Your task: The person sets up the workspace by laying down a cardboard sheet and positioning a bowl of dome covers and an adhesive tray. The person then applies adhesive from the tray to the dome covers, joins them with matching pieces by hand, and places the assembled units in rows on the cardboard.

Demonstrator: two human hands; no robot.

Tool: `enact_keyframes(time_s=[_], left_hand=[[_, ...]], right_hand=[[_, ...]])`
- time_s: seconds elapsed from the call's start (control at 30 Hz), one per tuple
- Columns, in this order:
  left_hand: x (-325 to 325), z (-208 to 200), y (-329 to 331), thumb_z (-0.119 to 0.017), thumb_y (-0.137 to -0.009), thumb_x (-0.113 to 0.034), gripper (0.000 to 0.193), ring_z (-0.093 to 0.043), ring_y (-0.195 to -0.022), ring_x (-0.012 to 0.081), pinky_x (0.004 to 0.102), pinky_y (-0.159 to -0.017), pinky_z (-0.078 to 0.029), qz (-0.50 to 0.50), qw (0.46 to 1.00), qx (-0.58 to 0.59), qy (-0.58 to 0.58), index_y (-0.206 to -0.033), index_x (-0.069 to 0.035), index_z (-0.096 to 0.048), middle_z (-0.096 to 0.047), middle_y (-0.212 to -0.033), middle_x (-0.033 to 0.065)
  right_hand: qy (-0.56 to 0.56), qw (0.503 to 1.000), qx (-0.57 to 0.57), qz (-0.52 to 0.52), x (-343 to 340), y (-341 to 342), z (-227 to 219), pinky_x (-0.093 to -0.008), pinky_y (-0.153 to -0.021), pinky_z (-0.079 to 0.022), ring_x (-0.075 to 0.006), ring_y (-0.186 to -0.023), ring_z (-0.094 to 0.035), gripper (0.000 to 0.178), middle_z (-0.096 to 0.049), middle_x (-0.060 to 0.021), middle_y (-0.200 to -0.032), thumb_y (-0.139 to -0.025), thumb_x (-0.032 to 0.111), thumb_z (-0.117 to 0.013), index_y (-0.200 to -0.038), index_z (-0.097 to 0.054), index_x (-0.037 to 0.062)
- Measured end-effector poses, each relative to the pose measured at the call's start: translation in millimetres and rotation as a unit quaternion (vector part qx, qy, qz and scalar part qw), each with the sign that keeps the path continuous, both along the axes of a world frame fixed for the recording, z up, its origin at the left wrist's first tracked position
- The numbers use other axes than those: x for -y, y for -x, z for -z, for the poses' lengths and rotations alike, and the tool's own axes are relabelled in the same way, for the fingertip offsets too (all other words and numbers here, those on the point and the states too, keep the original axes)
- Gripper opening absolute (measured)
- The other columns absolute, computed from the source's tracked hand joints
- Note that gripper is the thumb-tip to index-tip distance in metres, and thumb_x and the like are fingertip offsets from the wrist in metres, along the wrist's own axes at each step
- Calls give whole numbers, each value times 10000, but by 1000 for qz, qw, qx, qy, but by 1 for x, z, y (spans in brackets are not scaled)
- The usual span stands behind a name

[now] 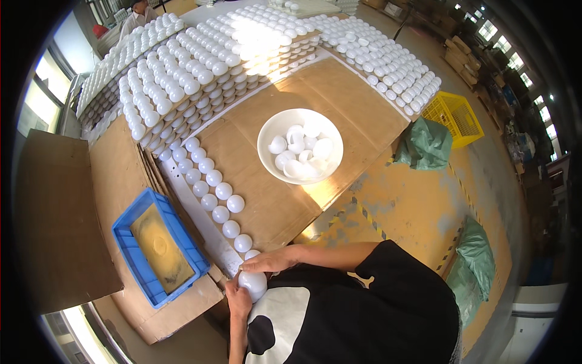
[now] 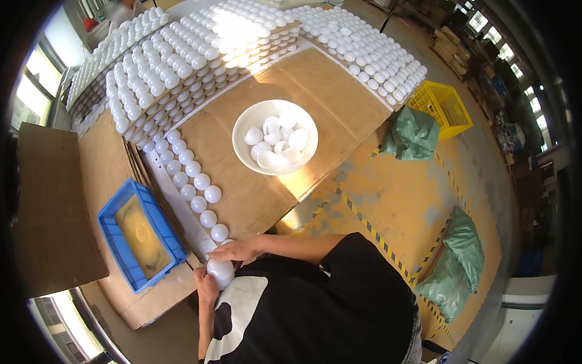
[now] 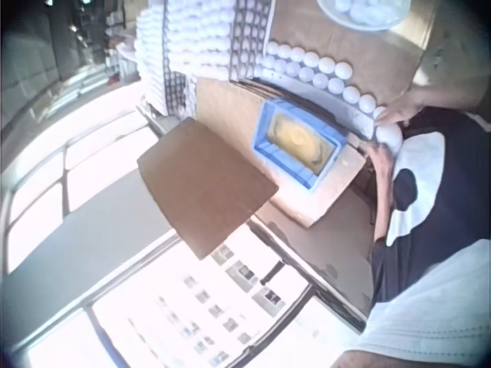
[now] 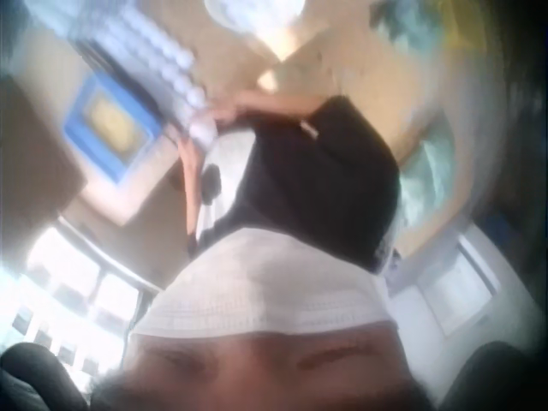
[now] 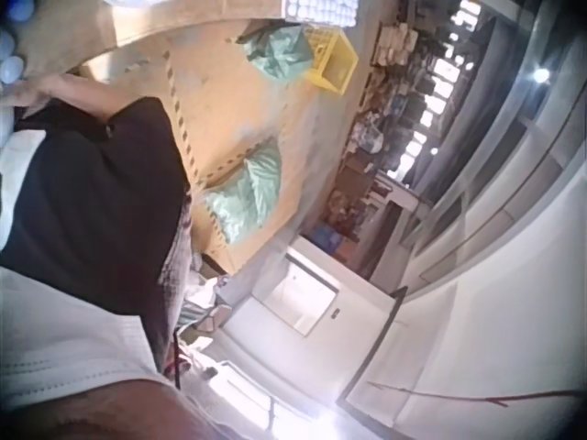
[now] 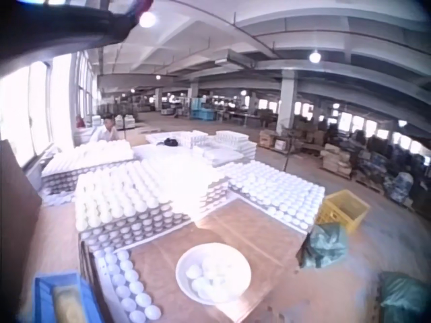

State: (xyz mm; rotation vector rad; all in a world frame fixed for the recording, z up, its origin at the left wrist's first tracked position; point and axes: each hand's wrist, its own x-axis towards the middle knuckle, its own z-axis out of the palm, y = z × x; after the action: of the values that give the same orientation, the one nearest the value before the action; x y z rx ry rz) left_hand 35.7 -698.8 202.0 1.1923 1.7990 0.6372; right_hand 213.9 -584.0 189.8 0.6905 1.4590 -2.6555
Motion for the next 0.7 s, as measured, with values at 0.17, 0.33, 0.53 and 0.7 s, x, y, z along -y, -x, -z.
enact_keyframes(time_s=[0.17, 0.33, 0.53, 0.7], left_hand=[[0, 18, 8, -420, -732, -27, 505, -568, -1009, 339, 386, -932, -435, 49, 998, -27, -9, -1196, 49, -601, -575, -1038, 260], [-11, 25, 6, -419, -734, -24, 499, -565, -978, 335, 380, -910, -441, 72, 994, 81, 28, -1191, 45, -608, -562, -1040, 245], [-29, 13, -14, -394, -663, -61, 444, -592, -707, 326, 392, -729, -477, 44, 995, 25, -90, -989, 84, -657, -627, -762, 263], [-3, 97, 43, -388, -774, -90, 352, -485, -972, 315, 402, -903, -396, 52, 991, -87, -85, -979, 111, -593, -481, -1049, 224]], right_hand=[[-413, 853, 190, 257, -92, -98, -15, -338, -865, -495, -196, -992, -630, 501, -674, -163, -1048, -873, 342, -652, -1213, -569, -17], [-621, 597, 460, 215, -200, -208, 33, -429, -867, -479, -337, -1027, -582, 287, -614, -169, -1059, -770, 115, -636, -1051, -657, 65], [-699, 444, 550, -112, -231, -249, 116, -466, -853, -443, -302, -1053, -563, 221, -600, -132, -1088, -855, 240, -574, -1029, -688, 164], [-670, 483, 537, -173, -241, -237, 115, -448, -846, -435, -289, -1045, -577, 233, -598, -117, -1098, -890, 268, -528, -1058, -690, 256]])
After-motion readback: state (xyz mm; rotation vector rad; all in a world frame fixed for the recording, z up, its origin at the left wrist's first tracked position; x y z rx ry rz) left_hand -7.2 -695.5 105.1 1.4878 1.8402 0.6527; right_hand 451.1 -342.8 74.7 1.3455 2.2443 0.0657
